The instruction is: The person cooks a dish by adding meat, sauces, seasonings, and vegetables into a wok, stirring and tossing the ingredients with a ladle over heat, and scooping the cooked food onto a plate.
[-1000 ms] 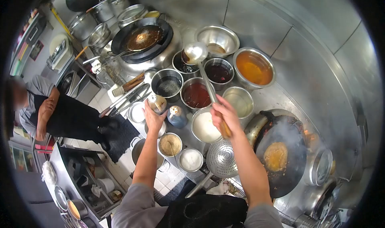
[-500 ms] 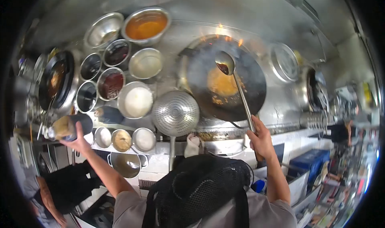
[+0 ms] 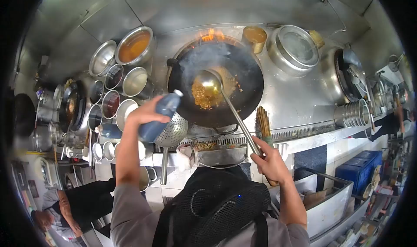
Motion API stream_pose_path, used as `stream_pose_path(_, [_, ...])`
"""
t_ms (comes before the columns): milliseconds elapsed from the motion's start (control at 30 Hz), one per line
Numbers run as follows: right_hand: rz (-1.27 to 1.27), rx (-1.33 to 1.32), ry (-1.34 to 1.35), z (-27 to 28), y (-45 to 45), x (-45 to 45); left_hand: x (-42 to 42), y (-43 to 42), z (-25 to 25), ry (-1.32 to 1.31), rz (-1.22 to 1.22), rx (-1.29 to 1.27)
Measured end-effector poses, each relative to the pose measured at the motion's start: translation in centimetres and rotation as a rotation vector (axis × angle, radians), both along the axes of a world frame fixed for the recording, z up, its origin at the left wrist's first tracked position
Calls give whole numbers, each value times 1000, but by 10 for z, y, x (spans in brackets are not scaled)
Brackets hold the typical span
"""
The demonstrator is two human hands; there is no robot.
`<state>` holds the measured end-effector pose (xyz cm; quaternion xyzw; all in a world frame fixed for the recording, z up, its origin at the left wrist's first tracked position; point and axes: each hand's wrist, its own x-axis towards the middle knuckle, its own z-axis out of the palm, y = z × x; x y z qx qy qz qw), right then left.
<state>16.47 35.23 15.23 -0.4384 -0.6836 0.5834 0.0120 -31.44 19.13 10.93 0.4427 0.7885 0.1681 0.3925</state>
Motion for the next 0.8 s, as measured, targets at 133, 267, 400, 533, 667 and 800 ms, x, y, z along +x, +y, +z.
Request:
stream_pose_path(133, [20, -251, 151, -5, 22, 37, 33, 60, -25, -35, -75, -98])
stream_pose_path(267, [86, -90, 161, -30, 44, 30, 58, 19, -52, -102, 196, 308])
stream_pose_path(400, [285, 760, 92, -93, 72, -7, 97, -52, -27, -287, 642, 763])
stream_pose_path(533, [313, 412, -29, -44, 55, -11, 109, -150, -16, -100, 1047, 949])
stream_pose_path(667, [16, -283, 122, -47, 59, -49, 91, -228, 18, 162, 1160, 1143])
stream_pose_path(800, [374, 692, 22, -122, 48, -49, 43, -298, 22, 359, 1361, 1262])
